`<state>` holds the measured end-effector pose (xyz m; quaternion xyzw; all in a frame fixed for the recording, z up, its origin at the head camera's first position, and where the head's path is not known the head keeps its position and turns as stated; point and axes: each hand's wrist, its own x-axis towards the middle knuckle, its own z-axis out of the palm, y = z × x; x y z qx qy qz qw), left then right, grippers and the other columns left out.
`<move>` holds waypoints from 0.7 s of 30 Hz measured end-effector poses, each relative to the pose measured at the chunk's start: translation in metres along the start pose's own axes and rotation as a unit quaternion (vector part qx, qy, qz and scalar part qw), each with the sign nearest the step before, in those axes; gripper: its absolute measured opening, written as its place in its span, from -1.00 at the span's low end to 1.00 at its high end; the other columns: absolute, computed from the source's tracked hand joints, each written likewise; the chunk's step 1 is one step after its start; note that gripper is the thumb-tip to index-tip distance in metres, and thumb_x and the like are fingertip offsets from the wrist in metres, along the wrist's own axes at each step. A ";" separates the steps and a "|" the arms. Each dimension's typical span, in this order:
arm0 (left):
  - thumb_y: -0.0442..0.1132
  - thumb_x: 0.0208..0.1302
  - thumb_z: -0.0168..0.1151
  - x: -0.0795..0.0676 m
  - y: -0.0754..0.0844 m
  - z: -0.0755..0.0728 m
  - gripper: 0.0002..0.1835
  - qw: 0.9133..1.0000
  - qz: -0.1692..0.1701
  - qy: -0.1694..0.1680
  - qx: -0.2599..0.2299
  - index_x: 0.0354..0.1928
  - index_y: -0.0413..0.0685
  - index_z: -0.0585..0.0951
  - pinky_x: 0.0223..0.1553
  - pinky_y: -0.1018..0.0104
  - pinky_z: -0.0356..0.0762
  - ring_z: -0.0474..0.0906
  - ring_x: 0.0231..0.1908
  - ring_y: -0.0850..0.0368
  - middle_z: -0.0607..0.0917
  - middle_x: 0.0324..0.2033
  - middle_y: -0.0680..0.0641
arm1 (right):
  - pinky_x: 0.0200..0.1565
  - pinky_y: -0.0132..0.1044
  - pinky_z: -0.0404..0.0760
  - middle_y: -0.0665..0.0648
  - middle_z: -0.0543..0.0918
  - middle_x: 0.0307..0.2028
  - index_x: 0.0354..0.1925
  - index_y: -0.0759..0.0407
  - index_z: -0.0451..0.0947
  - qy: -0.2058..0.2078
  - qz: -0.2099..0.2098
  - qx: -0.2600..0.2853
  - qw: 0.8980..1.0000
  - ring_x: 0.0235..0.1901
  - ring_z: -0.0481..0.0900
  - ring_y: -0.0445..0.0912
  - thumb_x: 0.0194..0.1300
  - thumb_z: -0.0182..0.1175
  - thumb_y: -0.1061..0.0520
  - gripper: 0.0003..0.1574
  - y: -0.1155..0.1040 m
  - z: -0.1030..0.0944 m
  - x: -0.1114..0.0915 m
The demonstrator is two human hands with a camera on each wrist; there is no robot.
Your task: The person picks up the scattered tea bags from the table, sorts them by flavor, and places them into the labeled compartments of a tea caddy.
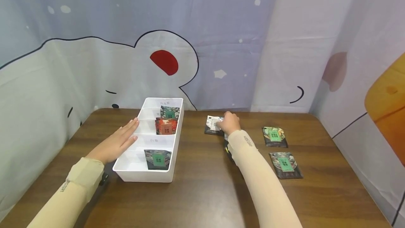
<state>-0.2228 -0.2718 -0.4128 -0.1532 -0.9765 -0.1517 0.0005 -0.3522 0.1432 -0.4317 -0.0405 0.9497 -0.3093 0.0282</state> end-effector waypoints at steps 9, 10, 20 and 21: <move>0.14 0.61 -0.23 -0.001 0.000 0.000 -0.25 1.000 -0.003 0.001 -0.006 0.62 -0.09 -0.06 0.52 -0.20 -0.11 -0.14 0.58 -0.15 -0.06 0.61 -0.13 | 0.25 0.17 0.32 0.50 0.52 0.13 0.16 0.55 0.49 -0.002 0.017 -0.031 0.999 0.17 0.35 0.37 0.18 0.39 -0.05 -0.19 -0.001 0.000 0.002; 0.14 0.61 -0.23 -0.001 0.000 0.000 -0.25 1.000 -0.002 0.002 -0.006 0.62 -0.10 -0.05 0.52 -0.20 -0.11 -0.14 0.58 -0.15 -0.06 0.61 -0.14 | 0.25 0.17 0.32 0.49 0.52 0.13 0.15 0.54 0.50 -0.002 0.020 -0.025 0.999 0.17 0.35 0.37 0.19 0.39 -0.05 -0.20 -0.001 -0.001 0.002; 0.15 0.61 -0.24 0.000 -0.001 0.000 -0.25 1.000 0.004 0.005 -0.006 0.62 -0.11 -0.04 0.52 -0.21 -0.09 -0.13 0.57 -0.16 -0.05 0.61 -0.14 | 0.16 0.07 0.47 0.34 0.63 -0.14 0.00 0.38 0.48 0.031 0.036 0.039 0.998 -0.05 0.54 0.23 0.20 0.33 0.21 -0.56 0.004 -0.002 0.004; 0.15 0.61 -0.24 0.000 -0.001 0.000 -0.25 1.000 0.003 0.005 -0.006 0.62 -0.10 -0.05 0.52 -0.21 -0.09 -0.13 0.58 -0.16 -0.05 0.61 -0.14 | 0.13 0.05 0.50 0.33 0.64 -0.16 -0.02 0.38 0.49 0.036 0.037 0.047 0.998 -0.08 0.56 0.21 0.20 0.32 0.24 -0.59 0.004 -0.001 0.004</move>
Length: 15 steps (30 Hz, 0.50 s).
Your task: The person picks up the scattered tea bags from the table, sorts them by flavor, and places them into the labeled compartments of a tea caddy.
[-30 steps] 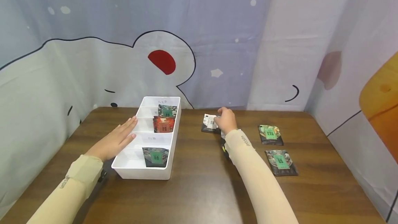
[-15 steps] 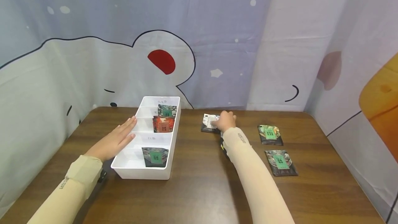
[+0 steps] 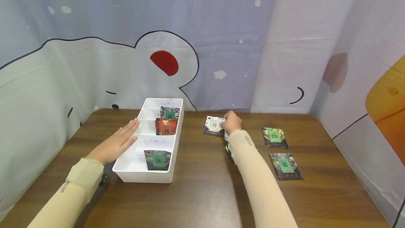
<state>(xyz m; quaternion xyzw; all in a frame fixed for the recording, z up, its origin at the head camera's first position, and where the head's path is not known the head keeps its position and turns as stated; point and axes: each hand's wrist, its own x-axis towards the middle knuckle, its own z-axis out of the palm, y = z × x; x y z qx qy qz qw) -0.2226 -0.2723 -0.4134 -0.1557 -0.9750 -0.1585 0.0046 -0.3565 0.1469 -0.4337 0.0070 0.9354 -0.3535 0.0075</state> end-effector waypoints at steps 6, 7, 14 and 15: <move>0.15 0.60 -0.23 -0.001 0.001 0.000 -0.25 1.000 -0.005 -0.003 0.000 0.62 -0.09 -0.05 0.52 -0.22 -0.09 -0.14 0.58 -0.16 -0.06 0.61 -0.14 | 0.08 0.01 0.59 0.40 0.70 -0.06 0.05 0.42 0.58 0.009 0.008 0.040 0.999 -0.02 0.63 0.21 0.24 0.28 0.31 -0.61 0.001 0.002 0.000; 0.15 0.60 -0.24 -0.001 0.001 0.000 -0.25 1.000 -0.005 -0.003 0.000 0.62 -0.08 -0.05 0.52 -0.22 -0.09 -0.14 0.57 -0.16 -0.06 0.61 -0.14 | 0.09 0.01 0.59 0.40 0.70 -0.03 0.06 0.43 0.59 0.009 0.011 0.046 0.999 0.00 0.63 0.21 0.25 0.27 0.31 -0.60 0.000 0.002 0.000; 0.15 0.61 -0.25 0.000 0.002 -0.002 -0.25 1.000 -0.004 -0.005 0.000 0.62 -0.09 -0.06 0.52 -0.21 -0.10 -0.15 0.58 -0.16 -0.07 0.61 -0.14 | 0.01 -0.04 0.58 0.39 0.68 -0.01 0.03 0.43 0.64 0.002 0.014 0.111 0.994 -0.05 0.58 0.13 0.30 0.22 0.30 -0.65 -0.002 0.000 -0.002; 0.15 0.61 -0.25 0.000 0.002 -0.002 -0.25 1.000 -0.004 -0.005 0.000 0.62 -0.09 -0.06 0.52 -0.21 -0.10 -0.15 0.58 -0.15 -0.07 0.61 -0.14 | -0.02 -0.08 0.57 0.37 0.69 -0.04 0.02 0.42 0.64 0.002 0.013 0.124 0.992 -0.08 0.58 0.10 0.30 0.21 0.31 -0.67 -0.003 0.000 -0.002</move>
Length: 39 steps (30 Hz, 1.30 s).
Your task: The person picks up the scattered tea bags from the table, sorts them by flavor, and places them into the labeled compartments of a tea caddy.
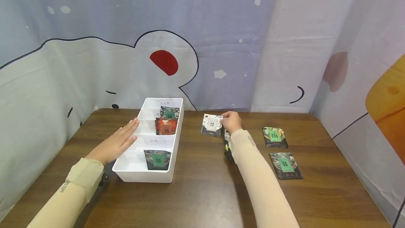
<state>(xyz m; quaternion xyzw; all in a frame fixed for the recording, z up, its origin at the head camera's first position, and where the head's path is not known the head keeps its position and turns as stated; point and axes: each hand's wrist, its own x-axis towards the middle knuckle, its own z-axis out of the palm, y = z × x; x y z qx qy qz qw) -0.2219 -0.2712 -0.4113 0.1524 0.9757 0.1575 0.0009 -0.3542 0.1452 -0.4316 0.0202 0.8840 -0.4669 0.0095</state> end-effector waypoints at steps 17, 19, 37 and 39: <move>0.13 0.61 -0.23 0.001 0.001 -0.001 -0.26 1.000 0.001 -0.001 -0.001 0.62 -0.11 -0.05 0.52 -0.21 -0.10 -0.14 0.58 -0.16 -0.06 0.61 -0.15 | 0.00 -0.11 0.73 0.34 0.66 -0.10 0.08 0.49 0.53 -0.031 -0.003 0.193 0.981 -0.20 0.68 -0.05 0.38 0.15 0.40 -0.68 -0.016 0.002 -0.021; 0.12 0.61 -0.23 0.000 0.001 -0.001 -0.26 1.000 0.001 -0.002 -0.001 0.62 -0.11 -0.05 0.52 -0.21 -0.10 -0.15 0.58 -0.17 -0.07 0.61 -0.15 | 0.00 -0.12 0.73 0.37 0.66 -0.07 0.08 0.50 0.52 -0.030 -0.003 0.206 0.978 -0.19 0.69 -0.04 0.38 0.16 0.40 -0.68 -0.018 0.003 -0.024; 0.14 0.61 -0.24 0.000 0.000 0.000 -0.26 1.000 0.001 -0.002 0.002 0.62 -0.11 -0.05 0.52 -0.21 -0.10 -0.13 0.57 -0.19 -0.06 0.61 -0.15 | 0.03 -0.16 0.71 0.41 0.67 -0.03 0.07 0.50 0.52 -0.009 -0.025 0.292 0.956 -0.24 0.70 -0.13 0.37 0.17 0.42 -0.68 -0.052 -0.003 -0.053; 0.13 0.61 -0.24 0.000 -0.001 0.000 -0.26 1.000 0.002 0.000 0.003 0.62 -0.12 -0.04 0.52 -0.21 -0.09 -0.12 0.57 -0.19 -0.06 0.61 -0.15 | 0.01 -0.16 0.72 0.37 0.68 -0.06 0.05 0.49 0.53 -0.003 -0.029 0.299 0.954 -0.24 0.70 -0.13 0.35 0.18 0.42 -0.69 -0.056 -0.003 -0.057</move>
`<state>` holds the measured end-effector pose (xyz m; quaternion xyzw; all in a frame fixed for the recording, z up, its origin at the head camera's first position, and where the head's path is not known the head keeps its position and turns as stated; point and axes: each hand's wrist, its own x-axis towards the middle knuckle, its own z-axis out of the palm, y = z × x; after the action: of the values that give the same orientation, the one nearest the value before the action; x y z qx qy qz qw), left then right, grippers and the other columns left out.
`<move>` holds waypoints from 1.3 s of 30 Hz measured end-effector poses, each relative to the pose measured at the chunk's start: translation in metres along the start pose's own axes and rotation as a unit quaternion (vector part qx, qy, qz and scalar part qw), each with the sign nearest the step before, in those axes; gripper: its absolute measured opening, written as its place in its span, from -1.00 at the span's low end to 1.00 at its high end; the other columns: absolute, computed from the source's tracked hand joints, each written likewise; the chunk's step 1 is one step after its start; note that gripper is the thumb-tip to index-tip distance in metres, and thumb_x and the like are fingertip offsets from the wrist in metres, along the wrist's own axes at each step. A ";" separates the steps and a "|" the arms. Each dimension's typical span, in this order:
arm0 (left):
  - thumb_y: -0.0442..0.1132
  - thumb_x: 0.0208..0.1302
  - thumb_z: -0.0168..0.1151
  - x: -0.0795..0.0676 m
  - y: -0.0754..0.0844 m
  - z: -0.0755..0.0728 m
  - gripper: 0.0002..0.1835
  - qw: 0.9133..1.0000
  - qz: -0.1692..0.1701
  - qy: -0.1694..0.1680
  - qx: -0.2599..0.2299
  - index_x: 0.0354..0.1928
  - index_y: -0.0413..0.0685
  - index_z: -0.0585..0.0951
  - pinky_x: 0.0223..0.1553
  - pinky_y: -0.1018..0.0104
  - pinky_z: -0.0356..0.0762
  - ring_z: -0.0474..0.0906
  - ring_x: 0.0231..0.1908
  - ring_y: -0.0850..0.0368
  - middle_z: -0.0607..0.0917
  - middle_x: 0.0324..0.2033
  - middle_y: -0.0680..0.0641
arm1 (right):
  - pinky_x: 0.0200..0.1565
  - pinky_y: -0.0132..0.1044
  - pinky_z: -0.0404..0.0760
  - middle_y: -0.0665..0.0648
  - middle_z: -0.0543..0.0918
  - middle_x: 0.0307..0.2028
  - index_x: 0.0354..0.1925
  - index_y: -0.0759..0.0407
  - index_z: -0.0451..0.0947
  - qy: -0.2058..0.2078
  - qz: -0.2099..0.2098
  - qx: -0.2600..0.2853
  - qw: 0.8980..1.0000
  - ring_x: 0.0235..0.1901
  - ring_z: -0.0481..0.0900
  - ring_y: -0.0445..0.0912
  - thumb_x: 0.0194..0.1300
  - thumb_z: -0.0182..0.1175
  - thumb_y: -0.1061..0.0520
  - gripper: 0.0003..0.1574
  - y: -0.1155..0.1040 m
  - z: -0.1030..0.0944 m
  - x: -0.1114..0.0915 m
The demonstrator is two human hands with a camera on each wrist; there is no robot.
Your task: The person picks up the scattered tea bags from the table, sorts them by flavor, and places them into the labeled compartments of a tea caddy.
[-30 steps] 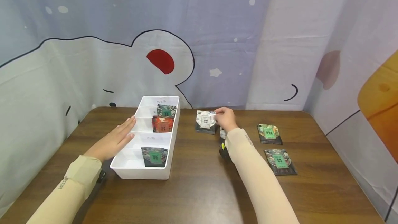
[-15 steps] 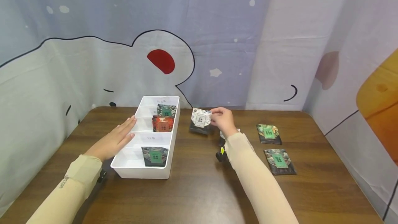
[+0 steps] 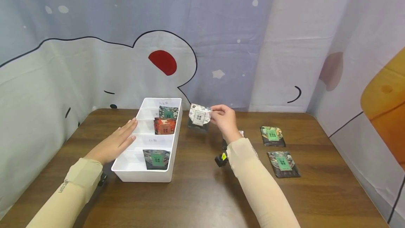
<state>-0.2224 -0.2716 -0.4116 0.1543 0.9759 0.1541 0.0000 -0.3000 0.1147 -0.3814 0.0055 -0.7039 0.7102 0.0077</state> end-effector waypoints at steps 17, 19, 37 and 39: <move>0.13 0.61 -0.25 0.000 0.001 -0.001 -0.26 1.000 0.004 0.002 -0.007 0.61 -0.14 -0.03 0.52 -0.22 -0.10 -0.11 0.57 -0.20 -0.05 0.60 -0.16 | -0.02 -0.07 0.73 0.17 0.70 -0.27 -0.03 0.42 0.59 -0.022 -0.046 0.022 0.998 -0.32 0.70 -0.15 0.33 0.22 0.41 -0.77 -0.023 0.040 -0.026; 0.13 0.62 -0.25 0.000 0.001 -0.001 -0.26 1.000 0.007 0.003 -0.009 0.61 -0.15 -0.03 0.52 -0.22 -0.10 -0.11 0.57 -0.21 -0.04 0.60 -0.17 | -0.05 -0.09 0.75 0.15 0.69 -0.29 -0.04 0.43 0.59 -0.024 -0.053 0.025 0.998 -0.34 0.69 -0.17 0.31 0.21 0.43 -0.76 -0.026 0.046 -0.029; 0.13 0.62 -0.27 0.000 0.001 -0.001 -0.26 1.000 0.005 0.002 -0.015 0.62 -0.14 -0.05 0.53 -0.18 -0.11 -0.12 0.57 -0.20 -0.06 0.61 -0.15 | -0.18 -0.24 0.77 0.24 0.68 -0.28 -0.10 0.45 0.60 -0.077 -0.117 0.017 0.990 -0.37 0.66 -0.19 0.26 0.19 0.50 -0.77 -0.025 0.090 -0.043; 0.14 0.62 -0.29 0.000 0.002 -0.001 -0.26 1.000 0.004 0.001 -0.014 0.62 -0.14 -0.05 0.53 -0.17 -0.12 -0.12 0.57 -0.20 -0.07 0.61 -0.15 | -0.16 -0.20 0.77 0.27 0.69 -0.26 -0.09 0.45 0.60 -0.084 -0.122 0.004 0.989 -0.36 0.67 -0.18 0.26 0.19 0.49 -0.77 -0.021 0.092 -0.044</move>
<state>-0.2216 -0.2706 -0.4101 0.1580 0.9731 0.1676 0.0006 -0.2563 0.0222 -0.3604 0.1513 -0.6934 0.7036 0.0352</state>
